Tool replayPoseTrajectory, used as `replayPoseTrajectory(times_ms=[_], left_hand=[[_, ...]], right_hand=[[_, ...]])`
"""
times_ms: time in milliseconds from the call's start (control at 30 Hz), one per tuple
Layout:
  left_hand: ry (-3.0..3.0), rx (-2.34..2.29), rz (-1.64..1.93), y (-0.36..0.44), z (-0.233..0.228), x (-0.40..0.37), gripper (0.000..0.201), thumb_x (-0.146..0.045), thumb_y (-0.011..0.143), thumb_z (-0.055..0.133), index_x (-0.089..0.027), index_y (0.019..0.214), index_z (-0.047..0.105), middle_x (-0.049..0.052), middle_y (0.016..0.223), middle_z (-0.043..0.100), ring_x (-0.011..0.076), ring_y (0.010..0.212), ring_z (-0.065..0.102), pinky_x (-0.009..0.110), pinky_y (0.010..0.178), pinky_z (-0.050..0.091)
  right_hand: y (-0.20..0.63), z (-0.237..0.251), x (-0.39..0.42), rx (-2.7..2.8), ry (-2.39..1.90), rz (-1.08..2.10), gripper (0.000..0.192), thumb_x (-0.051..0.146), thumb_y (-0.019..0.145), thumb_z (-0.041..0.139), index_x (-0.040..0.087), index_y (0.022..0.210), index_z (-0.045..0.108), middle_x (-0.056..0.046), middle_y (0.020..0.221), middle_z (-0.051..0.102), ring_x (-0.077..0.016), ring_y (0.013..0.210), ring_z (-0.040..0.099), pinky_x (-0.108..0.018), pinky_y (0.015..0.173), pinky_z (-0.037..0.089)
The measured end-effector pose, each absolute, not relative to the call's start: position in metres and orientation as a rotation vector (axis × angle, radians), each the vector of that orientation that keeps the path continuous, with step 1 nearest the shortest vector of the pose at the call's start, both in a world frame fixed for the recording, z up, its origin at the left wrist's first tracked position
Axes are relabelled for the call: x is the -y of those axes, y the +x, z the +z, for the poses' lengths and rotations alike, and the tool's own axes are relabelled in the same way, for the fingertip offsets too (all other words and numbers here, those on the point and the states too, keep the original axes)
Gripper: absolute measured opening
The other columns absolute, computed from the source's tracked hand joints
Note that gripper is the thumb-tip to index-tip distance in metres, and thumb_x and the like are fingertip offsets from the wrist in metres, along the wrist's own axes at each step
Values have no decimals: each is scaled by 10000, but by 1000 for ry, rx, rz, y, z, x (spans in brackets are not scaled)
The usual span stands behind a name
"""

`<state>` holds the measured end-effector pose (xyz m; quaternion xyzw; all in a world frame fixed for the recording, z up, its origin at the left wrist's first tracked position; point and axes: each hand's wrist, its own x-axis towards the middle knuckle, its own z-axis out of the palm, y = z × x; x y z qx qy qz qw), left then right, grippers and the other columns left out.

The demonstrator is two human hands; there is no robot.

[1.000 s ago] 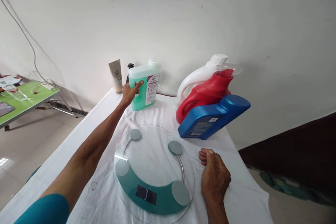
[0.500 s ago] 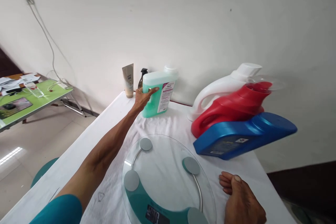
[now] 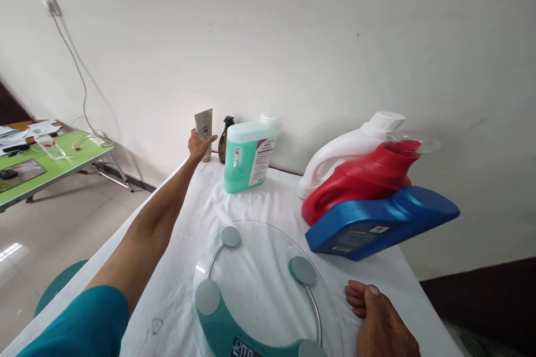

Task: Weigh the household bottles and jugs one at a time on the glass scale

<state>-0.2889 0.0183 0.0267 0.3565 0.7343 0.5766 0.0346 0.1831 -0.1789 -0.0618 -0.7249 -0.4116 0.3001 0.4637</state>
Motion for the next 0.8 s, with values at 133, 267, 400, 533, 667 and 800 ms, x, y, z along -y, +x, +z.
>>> replayPoseTrajectory(times_ms=[133, 267, 400, 533, 667, 800], left_hand=[[936, -2254, 1746, -294, 11, -39, 314, -349, 767, 871, -217, 989, 694, 127, 1137, 807, 333, 1124, 750, 411, 930, 564], [892, -2283, 1850, -304, 3, -42, 237, -318, 774, 842, -206, 940, 715, 106, 1070, 817, 317, 1066, 772, 413, 947, 592], [776, -2097, 2087, -317, 2, -24, 220, -245, 784, 805, -160, 955, 695, 104, 1085, 806, 259, 1011, 776, 381, 915, 636], [759, -1834, 2225, -321, 18, 21, 220, -215, 754, 817, -167, 917, 677, 83, 1057, 803, 231, 985, 769, 391, 905, 667], [996, -1633, 2165, -298, 44, 88, 326, -320, 702, 918, -166, 907, 716, 68, 1002, 800, 263, 1035, 774, 439, 926, 680], [1154, -1410, 2034, -238, 58, 150, 426, -409, 661, 982, -150, 922, 766, 78, 995, 804, 300, 1051, 786, 474, 933, 675]], right_hand=[[183, -64, 178, 997, -1782, 728, 486, 654, 861, 531, 239, 825, 781, -108, 919, 798, -330, 886, 696, -513, 918, 537], [182, -67, 178, 1019, -1775, 698, 486, 646, 863, 533, 223, 845, 772, -107, 919, 790, -311, 875, 691, -492, 902, 535], [176, -67, 177, 1040, -1724, 649, 464, 614, 879, 509, 215, 840, 742, -100, 860, 761, -278, 810, 679, -451, 840, 534], [171, -68, 177, 1054, -1668, 598, 408, 546, 903, 505, 216, 823, 732, -88, 801, 739, -258, 772, 671, -415, 787, 532], [168, -69, 178, 1073, -1618, 585, 413, 517, 929, 475, 201, 825, 720, -95, 808, 738, -230, 751, 664, -398, 807, 534], [166, -70, 179, 1110, -1598, 573, 412, 490, 937, 449, 187, 818, 702, -109, 806, 734, -211, 726, 651, -394, 819, 532]])
